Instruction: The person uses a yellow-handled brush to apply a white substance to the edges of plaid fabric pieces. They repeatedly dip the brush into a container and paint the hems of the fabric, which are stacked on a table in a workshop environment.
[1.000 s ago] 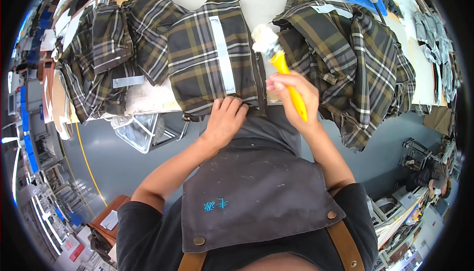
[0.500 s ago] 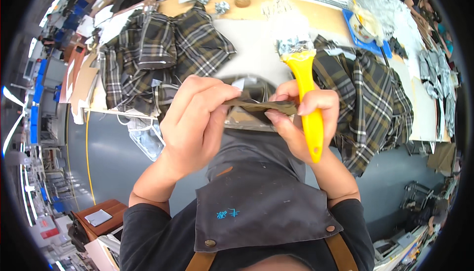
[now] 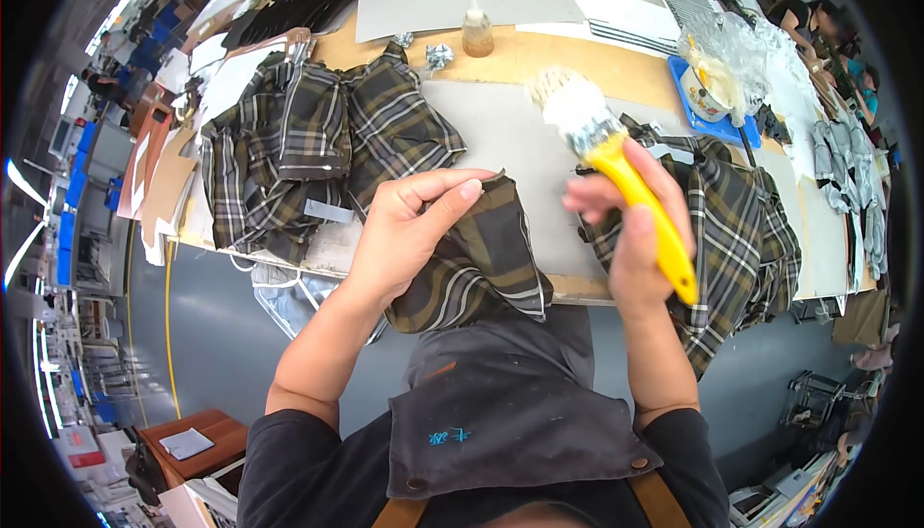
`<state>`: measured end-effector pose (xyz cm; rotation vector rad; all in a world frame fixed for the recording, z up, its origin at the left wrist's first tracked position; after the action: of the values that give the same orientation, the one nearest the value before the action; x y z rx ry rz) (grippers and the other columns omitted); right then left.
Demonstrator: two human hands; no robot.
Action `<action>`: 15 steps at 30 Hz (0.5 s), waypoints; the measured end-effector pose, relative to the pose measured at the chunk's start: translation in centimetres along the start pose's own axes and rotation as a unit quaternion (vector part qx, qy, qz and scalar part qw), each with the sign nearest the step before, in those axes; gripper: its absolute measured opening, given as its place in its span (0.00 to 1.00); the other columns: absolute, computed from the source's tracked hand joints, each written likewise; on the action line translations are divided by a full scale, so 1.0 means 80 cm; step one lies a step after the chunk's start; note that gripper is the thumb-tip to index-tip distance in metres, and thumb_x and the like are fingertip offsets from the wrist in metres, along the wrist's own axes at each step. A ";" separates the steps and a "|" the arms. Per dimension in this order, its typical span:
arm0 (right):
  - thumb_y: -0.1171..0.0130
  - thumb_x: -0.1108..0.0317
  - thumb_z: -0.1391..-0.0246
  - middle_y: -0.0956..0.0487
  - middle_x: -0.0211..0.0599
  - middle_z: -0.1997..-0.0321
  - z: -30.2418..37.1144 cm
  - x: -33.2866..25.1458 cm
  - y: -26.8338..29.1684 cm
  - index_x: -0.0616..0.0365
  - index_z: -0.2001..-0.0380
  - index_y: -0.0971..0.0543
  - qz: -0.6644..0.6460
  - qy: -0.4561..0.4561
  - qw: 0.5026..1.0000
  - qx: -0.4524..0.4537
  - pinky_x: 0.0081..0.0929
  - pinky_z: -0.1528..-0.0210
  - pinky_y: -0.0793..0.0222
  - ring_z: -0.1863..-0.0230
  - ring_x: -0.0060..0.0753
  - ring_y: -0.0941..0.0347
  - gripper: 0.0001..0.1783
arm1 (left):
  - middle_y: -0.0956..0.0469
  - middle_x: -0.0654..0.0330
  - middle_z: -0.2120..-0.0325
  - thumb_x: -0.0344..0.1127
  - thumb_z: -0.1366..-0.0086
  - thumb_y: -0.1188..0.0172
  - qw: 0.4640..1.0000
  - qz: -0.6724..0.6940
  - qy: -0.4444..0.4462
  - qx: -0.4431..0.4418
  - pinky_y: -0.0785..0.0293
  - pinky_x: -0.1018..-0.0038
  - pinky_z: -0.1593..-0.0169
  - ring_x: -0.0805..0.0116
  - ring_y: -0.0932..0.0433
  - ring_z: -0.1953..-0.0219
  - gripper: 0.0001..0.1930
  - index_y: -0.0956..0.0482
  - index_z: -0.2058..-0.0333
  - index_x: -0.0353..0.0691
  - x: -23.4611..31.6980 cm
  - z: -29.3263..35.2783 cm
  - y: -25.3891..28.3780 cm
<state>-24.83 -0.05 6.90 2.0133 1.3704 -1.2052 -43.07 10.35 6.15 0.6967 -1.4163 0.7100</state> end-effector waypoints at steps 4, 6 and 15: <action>0.53 0.61 0.43 0.21 0.42 0.75 -0.003 -0.034 0.022 0.67 0.60 0.23 0.049 -0.013 0.998 -0.031 0.19 0.74 0.30 0.78 0.26 0.26 0.19 | 0.21 0.61 0.61 0.33 0.34 0.47 0.995 0.079 0.045 -0.046 0.33 0.81 0.52 0.80 0.27 0.59 0.13 0.23 0.55 0.31 0.002 -0.005 -0.004; 0.51 0.63 0.46 0.21 0.40 0.77 -0.009 -0.042 0.013 0.64 0.66 0.20 0.081 -0.006 0.995 -0.055 0.20 0.76 0.30 0.81 0.25 0.26 0.16 | 0.21 0.61 0.61 0.30 0.36 0.48 0.994 0.087 0.054 -0.040 0.33 0.81 0.52 0.80 0.27 0.60 0.14 0.24 0.54 0.31 -0.003 -0.005 -0.001; 0.49 0.61 0.48 0.21 0.39 0.77 -0.020 -0.055 0.004 0.64 0.69 0.20 0.211 0.039 0.974 -0.075 0.18 0.80 0.36 0.83 0.24 0.29 0.16 | 0.21 0.60 0.60 0.27 0.41 0.51 0.988 0.113 0.087 -0.061 0.34 0.81 0.51 0.78 0.26 0.60 0.17 0.24 0.54 0.30 0.008 0.002 -0.003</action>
<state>-24.46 -1.41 11.41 2.1186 0.9605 -0.8175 -42.95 10.05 6.77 0.3729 -1.3765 0.8321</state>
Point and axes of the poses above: each hand's wrist, its own z-axis away from the middle knuckle, its own y-axis out of the back of the hand, x = y × z, the point moved 4 cm from there along -z, towards the middle knuckle
